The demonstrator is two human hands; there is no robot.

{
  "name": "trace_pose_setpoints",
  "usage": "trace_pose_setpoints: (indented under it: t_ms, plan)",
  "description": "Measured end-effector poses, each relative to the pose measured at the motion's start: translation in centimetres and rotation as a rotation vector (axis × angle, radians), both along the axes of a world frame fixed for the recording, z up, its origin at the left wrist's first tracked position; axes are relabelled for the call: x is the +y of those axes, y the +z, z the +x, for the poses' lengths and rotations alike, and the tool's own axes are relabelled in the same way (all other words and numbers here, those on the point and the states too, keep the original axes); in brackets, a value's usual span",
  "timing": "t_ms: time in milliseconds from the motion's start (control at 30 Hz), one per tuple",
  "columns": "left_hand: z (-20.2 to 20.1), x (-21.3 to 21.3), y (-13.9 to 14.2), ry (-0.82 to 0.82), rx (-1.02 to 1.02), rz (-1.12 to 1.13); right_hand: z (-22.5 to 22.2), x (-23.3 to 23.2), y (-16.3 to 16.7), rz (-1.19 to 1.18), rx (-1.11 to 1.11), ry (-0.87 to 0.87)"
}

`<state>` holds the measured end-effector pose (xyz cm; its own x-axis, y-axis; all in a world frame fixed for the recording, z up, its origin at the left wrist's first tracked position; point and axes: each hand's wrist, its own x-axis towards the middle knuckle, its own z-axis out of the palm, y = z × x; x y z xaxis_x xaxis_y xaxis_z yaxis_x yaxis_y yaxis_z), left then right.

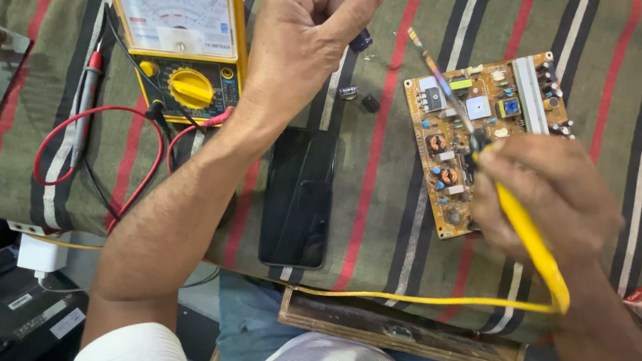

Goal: The person uses a soldering iron to remove and replace small electronic components on a circuit board. They flip the board to access both sides, heat solder joints, and manipulate capacitors and other parts with their hands and the tool.

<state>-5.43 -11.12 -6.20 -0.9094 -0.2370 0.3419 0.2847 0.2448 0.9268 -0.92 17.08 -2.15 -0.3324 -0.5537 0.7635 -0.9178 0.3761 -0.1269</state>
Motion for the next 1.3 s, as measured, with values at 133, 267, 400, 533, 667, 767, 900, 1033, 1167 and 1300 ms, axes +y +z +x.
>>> trace_pose_setpoints:
  t_ms: [133, 267, 400, 533, 667, 767, 900, 1033, 1167, 1300]
  plan:
    - [0.2, 0.1, 0.1, -0.028, 0.047, -0.104, -1.5, 0.6, -0.7, 0.086, -0.229, -0.191]
    - [0.4, 0.0, -1.0, 0.028, 0.045, -0.360, -3.7, 0.1, -1.1, 0.032, -0.316, -0.178]
    - [-0.2, -0.9, -3.0, 0.032, 0.216, -0.596, -4.4, 1.0, -0.5, 0.051, -0.406, -0.137]
    - [-0.6, -2.0, -4.9, 0.039, 0.149, -0.726, -4.0, 3.2, 0.0, 0.044, -0.504, -0.202]
    - [-0.1, -2.2, -5.0, 0.047, 0.154, -0.761, -3.6, 4.8, -0.8, -0.096, -0.584, -0.135]
    - [0.4, -1.7, -4.2, -0.125, 0.053, -0.688, -3.6, 5.5, -1.8, -0.158, -0.628, -0.078]
    - [1.2, -0.5, -3.4, -0.168, 0.137, -1.008, -3.4, 6.3, -2.9, -0.338, -0.797, -0.142]
    - [1.5, 0.2, -3.1, -0.193, 0.011, -1.031, -3.0, 7.0, -3.0, -0.356, -0.815, -0.118]
    - [1.0, -0.2, -2.0, -0.262, 0.039, -0.729, -2.0, 7.4, -1.9, -0.221, -0.702, -0.129]
    - [0.9, -0.3, -0.3, -0.330, 0.013, -0.522, -0.9, 7.1, -1.1, -0.201, -0.679, -0.089]
